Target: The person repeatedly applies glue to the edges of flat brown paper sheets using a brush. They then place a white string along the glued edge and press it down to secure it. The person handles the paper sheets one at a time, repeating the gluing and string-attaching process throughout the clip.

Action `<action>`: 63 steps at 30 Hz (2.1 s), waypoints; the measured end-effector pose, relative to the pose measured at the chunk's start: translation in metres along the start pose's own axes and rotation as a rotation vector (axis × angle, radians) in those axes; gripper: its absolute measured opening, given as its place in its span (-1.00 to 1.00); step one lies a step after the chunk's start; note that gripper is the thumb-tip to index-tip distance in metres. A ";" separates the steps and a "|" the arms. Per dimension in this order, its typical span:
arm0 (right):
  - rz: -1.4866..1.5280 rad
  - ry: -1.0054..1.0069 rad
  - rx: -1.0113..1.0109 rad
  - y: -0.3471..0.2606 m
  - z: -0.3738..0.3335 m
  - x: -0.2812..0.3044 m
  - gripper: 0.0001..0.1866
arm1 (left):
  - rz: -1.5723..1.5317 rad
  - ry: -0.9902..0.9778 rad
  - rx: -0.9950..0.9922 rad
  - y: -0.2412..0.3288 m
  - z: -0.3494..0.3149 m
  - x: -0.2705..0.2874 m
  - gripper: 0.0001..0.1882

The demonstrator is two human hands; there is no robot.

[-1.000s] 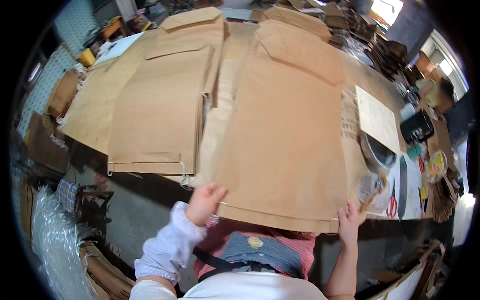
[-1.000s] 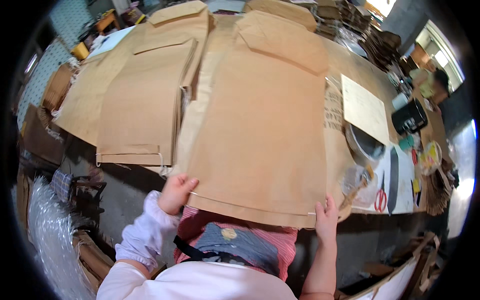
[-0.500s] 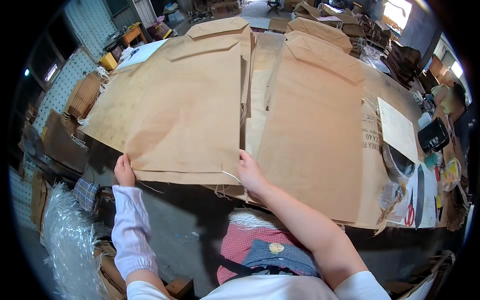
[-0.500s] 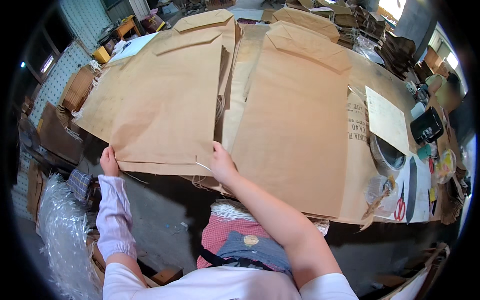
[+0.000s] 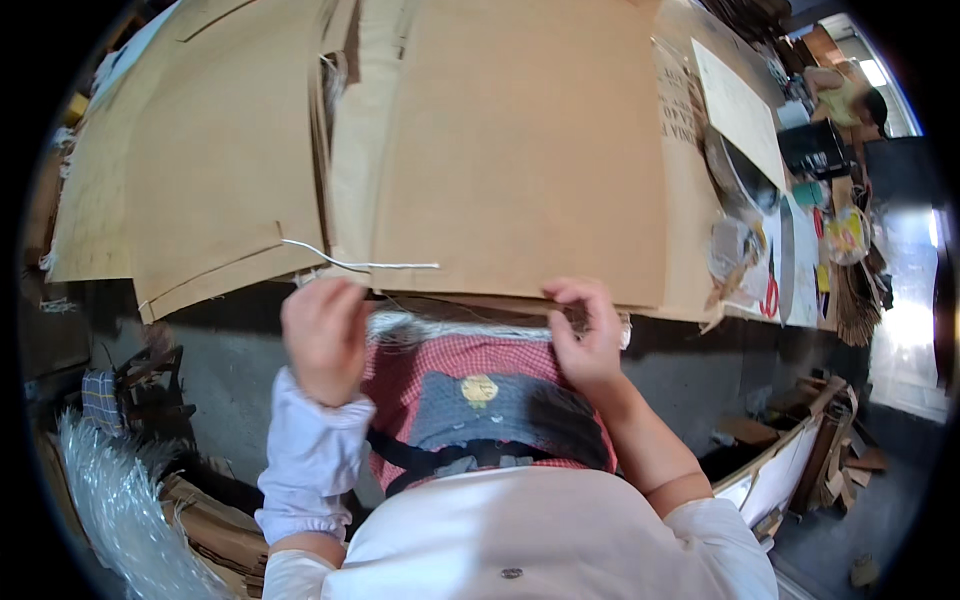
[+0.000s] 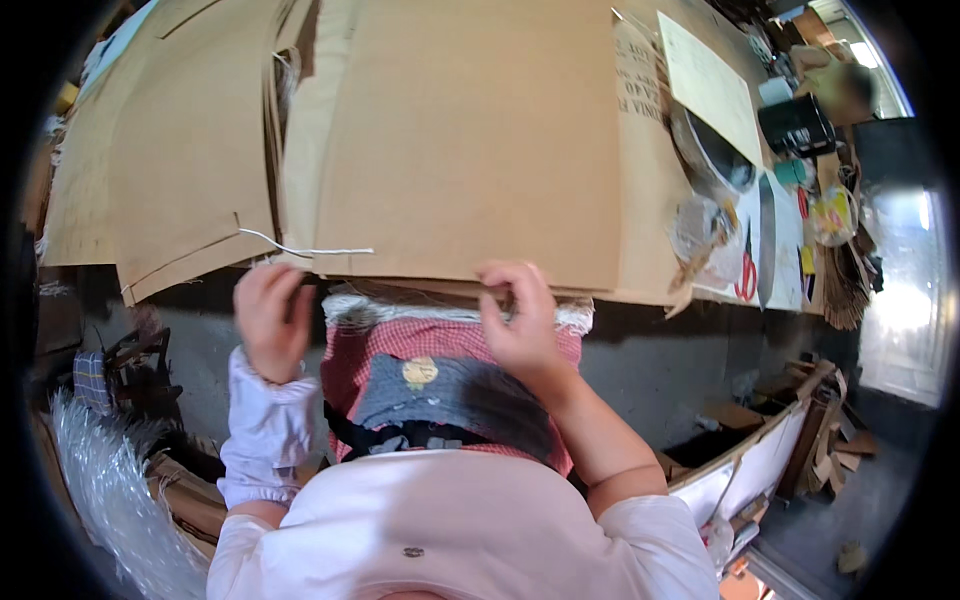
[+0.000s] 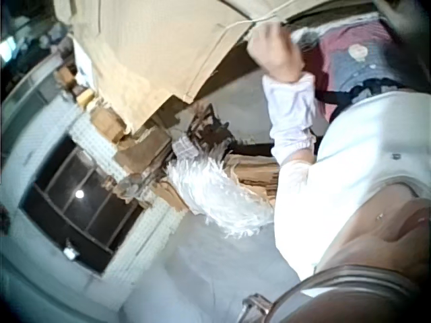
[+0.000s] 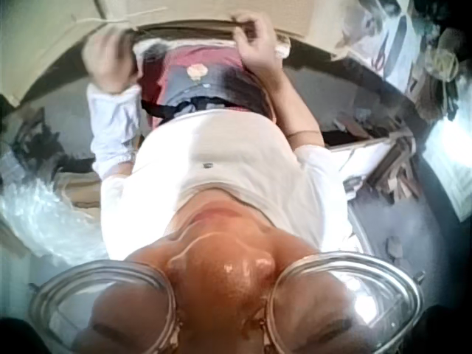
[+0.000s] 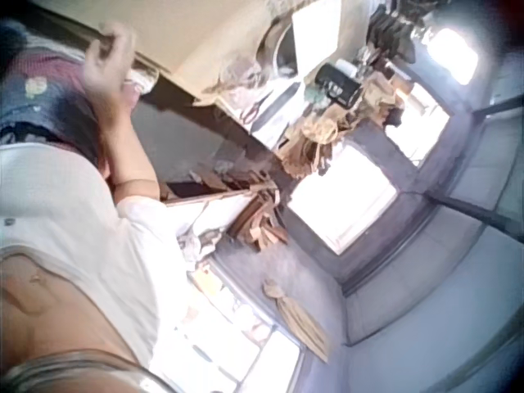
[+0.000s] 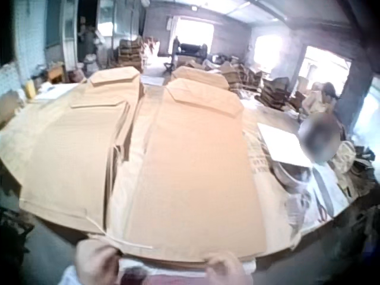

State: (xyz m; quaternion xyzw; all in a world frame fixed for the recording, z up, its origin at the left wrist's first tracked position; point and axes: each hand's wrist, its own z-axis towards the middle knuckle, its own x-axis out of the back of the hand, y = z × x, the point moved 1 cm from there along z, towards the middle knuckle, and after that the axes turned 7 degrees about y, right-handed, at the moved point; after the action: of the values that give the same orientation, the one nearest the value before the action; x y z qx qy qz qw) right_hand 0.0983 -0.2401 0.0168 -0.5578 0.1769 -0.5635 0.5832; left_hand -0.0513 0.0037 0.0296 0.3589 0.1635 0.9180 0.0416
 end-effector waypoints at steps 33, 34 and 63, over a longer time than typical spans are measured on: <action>0.031 0.671 -0.024 0.008 0.030 0.183 -0.91 | 0.470 -1.489 0.339 0.012 -0.044 -0.011 -0.62; 0.108 0.650 0.010 -0.001 0.030 0.156 -0.91 | 0.404 -1.118 -0.011 0.011 -0.065 -0.018 -0.73; -0.391 0.224 -0.175 0.006 0.072 0.051 -0.73 | 0.281 -0.643 -0.021 0.065 0.014 -0.064 -0.78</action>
State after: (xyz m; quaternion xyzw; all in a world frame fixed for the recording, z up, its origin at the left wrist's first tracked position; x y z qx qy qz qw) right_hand 0.1768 -0.2529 0.0555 -0.5640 0.1772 -0.7065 0.3891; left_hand 0.0084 -0.0657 0.0194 0.6482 0.0818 0.7564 -0.0322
